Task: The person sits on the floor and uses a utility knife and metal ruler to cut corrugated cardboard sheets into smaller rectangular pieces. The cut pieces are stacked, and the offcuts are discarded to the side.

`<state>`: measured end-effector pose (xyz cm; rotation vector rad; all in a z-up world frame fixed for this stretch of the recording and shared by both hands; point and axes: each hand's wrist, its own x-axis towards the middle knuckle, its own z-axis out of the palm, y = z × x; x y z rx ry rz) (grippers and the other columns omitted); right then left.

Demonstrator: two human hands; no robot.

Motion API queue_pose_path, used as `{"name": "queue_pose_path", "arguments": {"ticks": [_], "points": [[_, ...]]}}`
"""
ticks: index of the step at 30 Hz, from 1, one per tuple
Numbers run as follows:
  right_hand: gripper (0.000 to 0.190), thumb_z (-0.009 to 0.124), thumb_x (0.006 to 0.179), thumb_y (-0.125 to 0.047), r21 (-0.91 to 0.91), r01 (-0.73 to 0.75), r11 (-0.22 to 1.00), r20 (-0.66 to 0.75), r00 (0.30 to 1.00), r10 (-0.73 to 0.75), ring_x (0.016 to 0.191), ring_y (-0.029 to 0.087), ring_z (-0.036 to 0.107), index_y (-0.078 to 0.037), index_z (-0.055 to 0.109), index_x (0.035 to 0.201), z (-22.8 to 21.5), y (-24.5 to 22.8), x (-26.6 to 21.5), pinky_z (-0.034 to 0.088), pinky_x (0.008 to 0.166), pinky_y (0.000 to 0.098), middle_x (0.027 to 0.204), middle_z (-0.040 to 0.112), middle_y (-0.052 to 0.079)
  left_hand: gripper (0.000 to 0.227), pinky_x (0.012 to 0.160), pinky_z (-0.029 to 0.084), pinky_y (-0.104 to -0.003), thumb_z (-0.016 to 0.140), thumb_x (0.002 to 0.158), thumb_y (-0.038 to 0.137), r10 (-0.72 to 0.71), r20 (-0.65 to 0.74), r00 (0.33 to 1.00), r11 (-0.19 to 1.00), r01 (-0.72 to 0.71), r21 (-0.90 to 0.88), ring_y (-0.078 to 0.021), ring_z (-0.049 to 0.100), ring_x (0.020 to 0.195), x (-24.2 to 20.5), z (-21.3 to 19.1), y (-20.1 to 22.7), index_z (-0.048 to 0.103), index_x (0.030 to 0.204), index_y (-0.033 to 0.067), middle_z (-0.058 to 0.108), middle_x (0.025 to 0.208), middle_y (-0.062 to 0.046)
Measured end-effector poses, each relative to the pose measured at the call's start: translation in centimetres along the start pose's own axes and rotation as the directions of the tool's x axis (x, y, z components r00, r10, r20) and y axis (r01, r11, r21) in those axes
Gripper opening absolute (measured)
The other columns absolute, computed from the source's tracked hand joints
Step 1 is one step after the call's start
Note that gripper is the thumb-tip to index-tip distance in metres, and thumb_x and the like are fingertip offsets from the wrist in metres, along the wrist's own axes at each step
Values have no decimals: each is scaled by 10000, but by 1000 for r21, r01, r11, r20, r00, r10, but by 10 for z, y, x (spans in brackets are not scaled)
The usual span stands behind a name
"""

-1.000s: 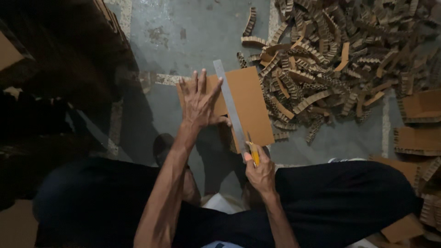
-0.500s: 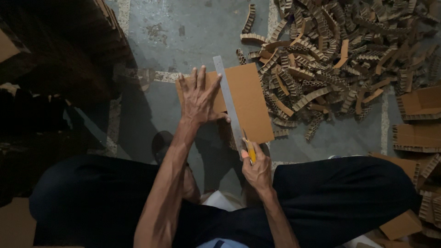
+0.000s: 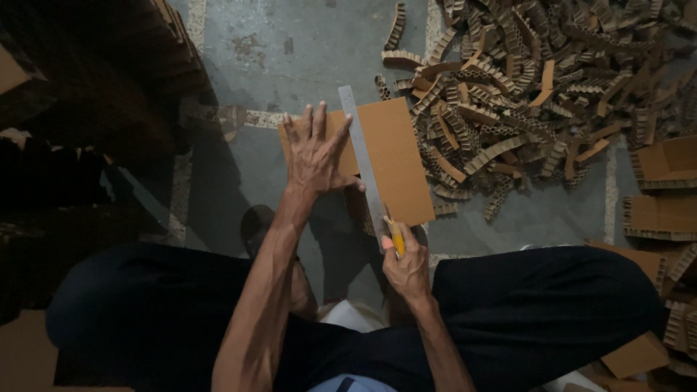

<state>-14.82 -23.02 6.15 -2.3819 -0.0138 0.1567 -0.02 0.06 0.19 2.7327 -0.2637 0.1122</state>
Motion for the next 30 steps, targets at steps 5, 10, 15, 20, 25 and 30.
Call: {"name": "queue_pose_path", "arguments": {"ticks": [5,10,15,20,25,30], "points": [[368,605,949,-183,21,-33,999,26,999,33,765,456,717,-57,611,1294,-8,-18,2,539,638,497,824,692,252,1535,1172,-90,-727,642,288,1047,-9,21,1000,1000,9,-3,-543,144,1508,0,-3,2,274,1606,351,200,1638,-272],[343,615,960,-190,16,-2,1000,10,1000,2,796,467,707,-40,609,1268,-7,-17,3,535,668,506,847,691,258,1528,1179,-93,-721,662,294,1036,-10,24,1000,1000,10,2,-536,140,1518,0,-7,2,276,1606,352,195,1643,-270],[342,602,962,-174,40,55,998,-7,998,-55,813,472,703,-34,612,1274,-5,-12,1,539,673,503,892,699,264,1534,1179,-97,-720,661,290,1035,-27,51,998,1000,27,7,-524,135,1525,0,-9,4,278,1605,346,197,1645,-261],[354,608,956,-186,4,-18,1000,25,1000,18,704,425,711,-12,597,1264,-2,-7,3,534,629,488,789,673,248,1540,1172,-98,-713,667,274,1027,-31,73,997,999,30,18,-516,121,1513,3,-9,4,276,1600,346,187,1641,-256],[377,600,955,-205,-18,-118,993,98,988,119,597,341,708,-25,584,1286,-1,-3,3,535,590,459,708,657,197,1525,1184,-86,-719,677,306,1024,-25,61,998,999,24,23,-513,119,1528,1,-8,4,284,1611,341,186,1652,-252],[374,606,953,-197,5,-62,998,64,996,61,633,333,718,-40,600,1293,-3,-6,3,537,598,453,719,672,182,1533,1187,-75,-720,685,280,1012,-46,83,995,999,45,21,-508,118,1525,2,-8,5,287,1600,343,183,1651,-240]]}}
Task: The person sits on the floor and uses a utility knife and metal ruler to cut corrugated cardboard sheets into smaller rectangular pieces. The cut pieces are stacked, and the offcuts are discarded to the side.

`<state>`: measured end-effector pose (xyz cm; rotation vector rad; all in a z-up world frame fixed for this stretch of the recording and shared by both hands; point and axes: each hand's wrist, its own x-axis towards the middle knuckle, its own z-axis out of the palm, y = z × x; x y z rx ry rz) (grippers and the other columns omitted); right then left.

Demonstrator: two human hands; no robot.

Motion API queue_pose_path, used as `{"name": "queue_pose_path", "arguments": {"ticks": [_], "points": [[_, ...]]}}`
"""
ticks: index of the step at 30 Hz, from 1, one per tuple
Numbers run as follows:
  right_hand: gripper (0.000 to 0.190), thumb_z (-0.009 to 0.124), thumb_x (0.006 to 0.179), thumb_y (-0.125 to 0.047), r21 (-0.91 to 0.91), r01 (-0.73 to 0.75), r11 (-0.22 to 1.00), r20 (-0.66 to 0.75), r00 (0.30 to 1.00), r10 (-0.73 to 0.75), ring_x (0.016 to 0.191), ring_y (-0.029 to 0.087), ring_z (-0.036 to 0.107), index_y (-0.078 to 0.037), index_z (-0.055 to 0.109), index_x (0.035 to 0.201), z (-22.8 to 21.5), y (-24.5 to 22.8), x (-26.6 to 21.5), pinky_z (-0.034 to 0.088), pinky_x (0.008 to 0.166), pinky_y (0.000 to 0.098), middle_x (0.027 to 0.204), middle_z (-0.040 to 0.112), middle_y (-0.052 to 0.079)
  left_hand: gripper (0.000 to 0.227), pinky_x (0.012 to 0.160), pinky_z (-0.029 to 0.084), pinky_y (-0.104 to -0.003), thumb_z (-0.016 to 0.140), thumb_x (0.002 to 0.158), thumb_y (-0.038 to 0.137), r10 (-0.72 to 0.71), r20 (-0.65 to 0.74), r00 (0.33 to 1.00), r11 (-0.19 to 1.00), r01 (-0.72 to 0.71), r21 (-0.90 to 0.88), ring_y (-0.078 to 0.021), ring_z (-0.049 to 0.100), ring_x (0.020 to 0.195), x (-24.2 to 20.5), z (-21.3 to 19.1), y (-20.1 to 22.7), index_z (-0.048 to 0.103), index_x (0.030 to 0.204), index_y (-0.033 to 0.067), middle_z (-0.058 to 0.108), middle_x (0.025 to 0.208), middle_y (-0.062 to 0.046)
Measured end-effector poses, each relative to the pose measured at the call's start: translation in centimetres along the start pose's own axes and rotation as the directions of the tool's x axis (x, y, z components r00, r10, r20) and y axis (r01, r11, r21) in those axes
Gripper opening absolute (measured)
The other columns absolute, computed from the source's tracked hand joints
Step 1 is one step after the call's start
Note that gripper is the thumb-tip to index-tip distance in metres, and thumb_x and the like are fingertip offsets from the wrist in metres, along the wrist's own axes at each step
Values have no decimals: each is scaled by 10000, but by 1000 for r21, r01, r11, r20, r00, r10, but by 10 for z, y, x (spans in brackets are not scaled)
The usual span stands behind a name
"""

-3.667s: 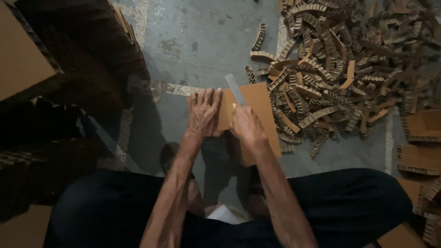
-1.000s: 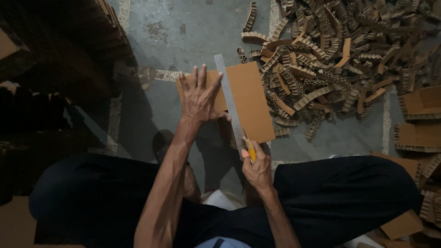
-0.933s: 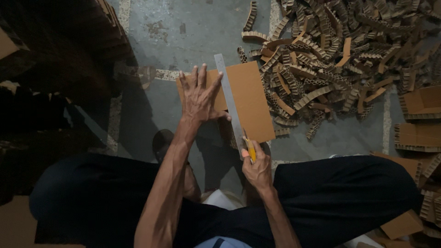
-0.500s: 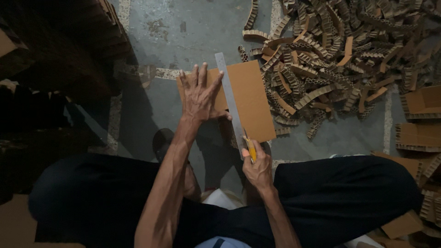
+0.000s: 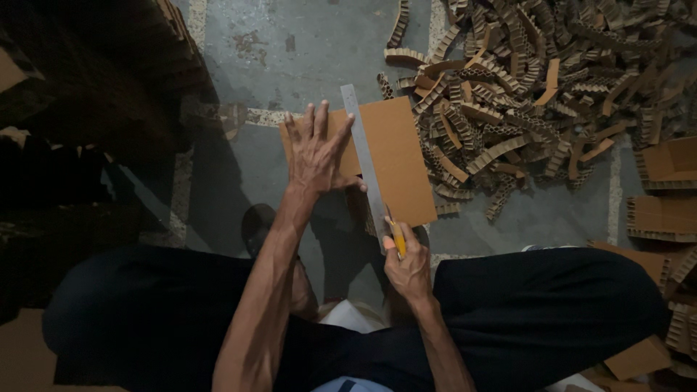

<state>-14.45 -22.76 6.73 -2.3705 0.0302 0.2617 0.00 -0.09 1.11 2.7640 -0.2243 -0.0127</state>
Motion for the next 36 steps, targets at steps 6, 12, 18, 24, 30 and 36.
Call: {"name": "queue_pose_path", "arguments": {"ticks": [6,12,18,24,30,36], "points": [[361,613,949,-180,74,-18,997,-11,1000,19,725,395,734,-28,599,1276,-1,-1,0,555,636,454,820,701,237,1515,1186,-66,-721,687,305,1018,23,-40,999,1000,-23,-20,-516,120,1525,-1,0,-1,283,1602,347,180,1648,-260],[384,636,923,-165,85,46,995,-77,996,-40,826,460,715,-4,622,1270,1,3,-2,550,704,459,914,707,278,1480,1176,-68,-722,672,308,1010,-3,9,1000,1000,3,28,-496,134,1525,-1,-4,1,288,1591,381,197,1636,-265],[390,622,937,-195,59,-27,998,-8,1000,27,790,417,730,-24,620,1288,0,2,1,550,687,459,897,705,269,1485,1183,-86,-719,655,324,1035,6,6,1000,1000,-6,9,-504,135,1528,-1,-7,1,279,1599,371,194,1644,-269],[388,623,943,-188,9,33,999,-21,999,-32,710,372,692,-8,626,1286,-3,-1,2,528,635,472,836,688,241,1514,1182,-99,-708,643,279,1039,4,4,1000,1000,-4,4,-504,127,1526,0,-4,2,277,1591,377,181,1649,-257],[398,600,941,-198,-5,-143,990,69,987,143,598,289,648,-58,620,1314,-4,-2,4,508,578,454,718,652,177,1524,1190,-105,-700,653,277,1037,8,-6,1000,1000,-8,-10,-499,124,1531,-1,-4,1,275,1592,365,190,1653,-255],[388,612,963,-183,3,50,999,-20,999,-50,675,268,649,-39,623,1322,-4,-1,4,512,593,438,804,664,179,1518,1187,-105,-705,660,285,1023,6,-10,1000,1000,-6,6,-492,132,1530,-2,-4,2,283,1597,359,198,1651,-254]]}}
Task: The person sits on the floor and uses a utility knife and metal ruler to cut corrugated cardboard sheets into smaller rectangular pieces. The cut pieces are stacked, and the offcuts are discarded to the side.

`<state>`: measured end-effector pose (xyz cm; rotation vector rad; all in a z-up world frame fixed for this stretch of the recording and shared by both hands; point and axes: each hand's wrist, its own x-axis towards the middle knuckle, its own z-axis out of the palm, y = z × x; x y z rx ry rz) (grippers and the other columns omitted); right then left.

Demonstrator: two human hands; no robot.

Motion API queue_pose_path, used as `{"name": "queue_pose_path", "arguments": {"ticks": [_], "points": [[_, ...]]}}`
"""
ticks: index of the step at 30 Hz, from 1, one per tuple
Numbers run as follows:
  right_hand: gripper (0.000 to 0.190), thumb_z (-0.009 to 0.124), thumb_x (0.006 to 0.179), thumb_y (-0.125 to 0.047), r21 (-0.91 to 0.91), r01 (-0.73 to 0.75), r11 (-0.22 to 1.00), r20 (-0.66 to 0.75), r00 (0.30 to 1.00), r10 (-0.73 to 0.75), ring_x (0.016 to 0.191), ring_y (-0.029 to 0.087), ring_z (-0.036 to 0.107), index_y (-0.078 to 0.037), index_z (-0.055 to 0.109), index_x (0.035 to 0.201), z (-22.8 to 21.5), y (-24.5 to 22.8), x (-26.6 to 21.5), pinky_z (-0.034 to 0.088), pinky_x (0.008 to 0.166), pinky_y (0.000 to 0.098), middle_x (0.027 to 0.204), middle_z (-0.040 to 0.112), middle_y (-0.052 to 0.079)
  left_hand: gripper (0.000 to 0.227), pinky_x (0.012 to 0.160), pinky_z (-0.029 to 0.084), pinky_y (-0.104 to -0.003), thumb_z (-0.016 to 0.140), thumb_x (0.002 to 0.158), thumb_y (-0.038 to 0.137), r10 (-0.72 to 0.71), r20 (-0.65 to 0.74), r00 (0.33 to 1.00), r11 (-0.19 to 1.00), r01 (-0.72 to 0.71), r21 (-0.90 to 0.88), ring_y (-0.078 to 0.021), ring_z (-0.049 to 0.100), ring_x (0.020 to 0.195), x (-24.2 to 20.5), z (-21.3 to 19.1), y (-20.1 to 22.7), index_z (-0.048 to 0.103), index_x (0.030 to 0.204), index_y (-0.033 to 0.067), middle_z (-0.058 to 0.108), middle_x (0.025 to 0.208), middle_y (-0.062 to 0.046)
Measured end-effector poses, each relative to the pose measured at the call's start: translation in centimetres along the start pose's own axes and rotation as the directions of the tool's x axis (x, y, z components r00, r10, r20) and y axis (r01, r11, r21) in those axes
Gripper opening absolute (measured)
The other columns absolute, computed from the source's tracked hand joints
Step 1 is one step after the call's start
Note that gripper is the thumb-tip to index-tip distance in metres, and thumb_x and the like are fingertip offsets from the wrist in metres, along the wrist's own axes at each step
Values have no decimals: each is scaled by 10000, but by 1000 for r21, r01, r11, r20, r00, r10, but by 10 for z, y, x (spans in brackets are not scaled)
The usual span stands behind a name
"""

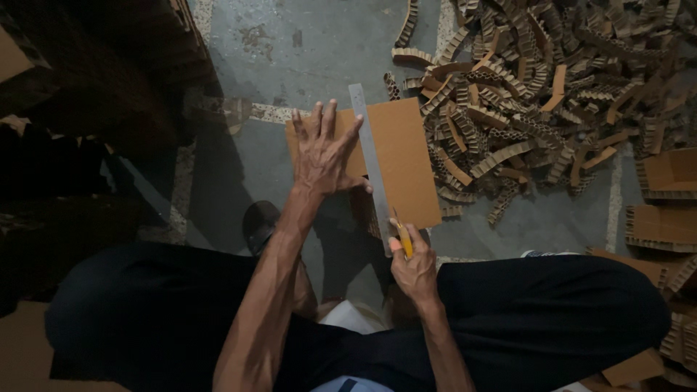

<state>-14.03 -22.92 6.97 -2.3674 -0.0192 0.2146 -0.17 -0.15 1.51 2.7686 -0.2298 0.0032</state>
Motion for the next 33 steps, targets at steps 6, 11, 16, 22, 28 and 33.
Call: {"name": "queue_pose_path", "arguments": {"ticks": [6,11,16,22,28,33], "points": [[401,605,935,-177,-2,-156,988,63,986,156,687,362,697,-51,615,1315,-1,-2,2,528,637,474,808,684,234,1505,1193,-106,-700,656,304,1036,8,-17,1000,1000,-8,-26,-498,130,1533,0,1,-1,284,1591,350,197,1653,-259],[406,610,920,-159,78,-86,993,15,996,85,751,359,730,-51,637,1310,1,1,0,556,667,452,904,720,234,1480,1183,-114,-706,658,347,1036,18,-24,1000,1000,-18,-14,-508,136,1527,-2,6,-4,276,1606,358,195,1649,-273],[379,631,938,-174,15,-71,997,7,997,71,749,384,727,-26,623,1286,2,6,-1,554,659,457,904,722,241,1485,1191,-113,-711,663,355,1016,38,-69,997,999,-39,-10,-498,153,1541,-2,9,-5,255,1618,351,203,1661,-267],[385,586,943,-183,44,-136,990,72,989,133,678,291,734,-35,610,1297,1,5,0,567,612,424,775,710,176,1516,1179,-119,-706,661,312,1033,11,-10,1000,1000,-11,-8,-502,140,1537,0,7,-4,246,1604,356,202,1650,-267],[372,607,972,-222,6,-118,993,60,991,117,595,247,669,-54,627,1304,0,1,1,520,573,417,703,667,170,1541,1190,-135,-689,673,285,1032,-8,25,1000,1000,8,-26,-507,114,1538,1,1,-1,245,1608,368,180,1658,-257],[402,595,961,-231,35,-106,994,57,993,104,626,274,694,-64,624,1326,0,3,-1,537,600,430,751,687,182,1543,1121,-137,-729,749,283,975,-66,147,987,998,63,22,-516,49,1512,3,-17,9,230,1596,353,85,1671,-269]]}}
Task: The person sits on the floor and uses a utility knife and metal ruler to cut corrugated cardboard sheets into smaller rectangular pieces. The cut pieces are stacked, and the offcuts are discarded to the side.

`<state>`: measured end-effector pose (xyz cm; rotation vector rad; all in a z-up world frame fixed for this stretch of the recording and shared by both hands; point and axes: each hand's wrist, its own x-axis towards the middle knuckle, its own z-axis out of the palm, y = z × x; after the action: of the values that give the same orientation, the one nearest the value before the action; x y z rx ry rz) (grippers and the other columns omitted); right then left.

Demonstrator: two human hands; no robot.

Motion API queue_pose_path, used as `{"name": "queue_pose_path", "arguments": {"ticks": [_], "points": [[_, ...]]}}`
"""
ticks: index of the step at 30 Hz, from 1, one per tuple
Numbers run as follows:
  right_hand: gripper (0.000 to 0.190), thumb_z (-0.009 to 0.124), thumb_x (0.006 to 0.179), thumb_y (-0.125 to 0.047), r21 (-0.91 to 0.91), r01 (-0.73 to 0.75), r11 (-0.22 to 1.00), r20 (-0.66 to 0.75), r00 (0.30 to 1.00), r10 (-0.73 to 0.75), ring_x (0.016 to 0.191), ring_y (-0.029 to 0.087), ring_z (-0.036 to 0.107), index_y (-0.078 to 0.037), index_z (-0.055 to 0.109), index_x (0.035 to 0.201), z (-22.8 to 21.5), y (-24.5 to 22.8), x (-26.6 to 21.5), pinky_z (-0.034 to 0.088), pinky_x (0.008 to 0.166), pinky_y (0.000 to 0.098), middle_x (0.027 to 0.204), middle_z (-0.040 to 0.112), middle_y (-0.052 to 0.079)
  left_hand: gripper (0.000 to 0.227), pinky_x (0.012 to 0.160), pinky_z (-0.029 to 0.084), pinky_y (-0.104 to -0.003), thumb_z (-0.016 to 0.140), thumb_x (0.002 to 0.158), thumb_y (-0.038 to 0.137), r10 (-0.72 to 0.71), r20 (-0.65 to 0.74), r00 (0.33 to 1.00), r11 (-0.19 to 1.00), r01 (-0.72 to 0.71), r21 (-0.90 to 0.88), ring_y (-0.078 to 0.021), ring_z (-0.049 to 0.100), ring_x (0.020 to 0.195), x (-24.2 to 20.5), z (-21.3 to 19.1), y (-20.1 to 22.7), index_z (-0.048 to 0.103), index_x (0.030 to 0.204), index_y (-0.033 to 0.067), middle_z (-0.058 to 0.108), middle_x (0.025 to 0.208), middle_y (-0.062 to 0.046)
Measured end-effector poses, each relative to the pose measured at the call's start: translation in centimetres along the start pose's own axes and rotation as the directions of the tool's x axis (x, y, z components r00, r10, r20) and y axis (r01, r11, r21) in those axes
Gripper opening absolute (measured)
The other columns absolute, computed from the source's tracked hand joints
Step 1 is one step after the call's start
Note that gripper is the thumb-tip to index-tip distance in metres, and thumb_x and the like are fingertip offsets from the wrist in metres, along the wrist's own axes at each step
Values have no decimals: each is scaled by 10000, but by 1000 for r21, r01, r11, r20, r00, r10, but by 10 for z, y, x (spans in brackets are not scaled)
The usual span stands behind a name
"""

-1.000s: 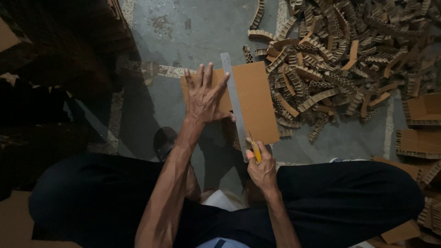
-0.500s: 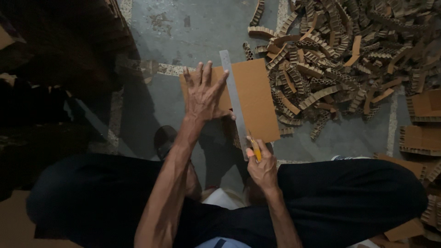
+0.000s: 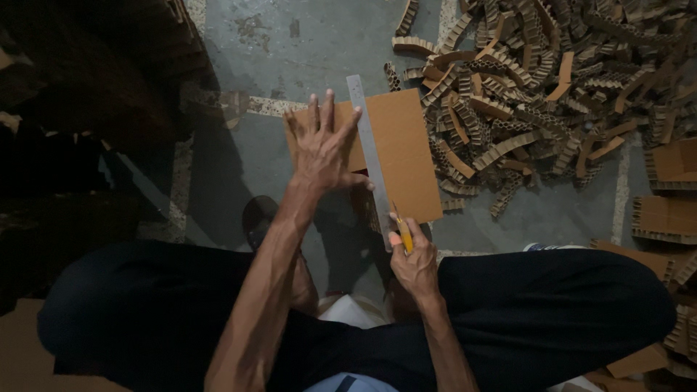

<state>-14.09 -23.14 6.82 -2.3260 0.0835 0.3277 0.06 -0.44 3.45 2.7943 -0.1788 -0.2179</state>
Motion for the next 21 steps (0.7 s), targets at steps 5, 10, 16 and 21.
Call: {"name": "queue_pose_path", "arguments": {"ticks": [5,10,16,21], "points": [[362,606,1018,-264,-42,224,974,-108,968,-227,938,416,700,-77,640,1327,1,-1,1,567,746,462,1043,736,238,1517,1101,-111,-773,809,389,874,-58,150,987,990,38,133,-483,-30,1525,9,-25,30,213,1593,167,49,1694,-189],[456,607,964,-386,-68,-197,978,86,976,202,838,389,749,-172,610,1367,-12,-12,0,579,722,473,913,725,193,1499,1090,-108,-780,865,503,757,-76,289,954,955,-14,296,-479,-36,1542,15,-40,50,194,1613,6,94,1711,-131],[520,595,990,-398,-107,-34,994,-44,999,30,940,371,743,-75,574,1397,-43,-31,15,578,768,467,1044,738,233,1475,1118,-90,-760,871,542,721,-141,347,927,958,40,284,-455,-26,1542,17,-45,56,145,1627,33,62,1714,-138],[521,491,1037,-293,-74,178,981,-2,984,-179,976,425,708,1,491,1468,-27,-45,81,562,821,497,1110,686,315,1458,1128,-86,-746,877,543,696,-126,317,940,963,39,267,-433,-14,1549,18,-30,53,144,1620,41,54,1713,-133]]}}
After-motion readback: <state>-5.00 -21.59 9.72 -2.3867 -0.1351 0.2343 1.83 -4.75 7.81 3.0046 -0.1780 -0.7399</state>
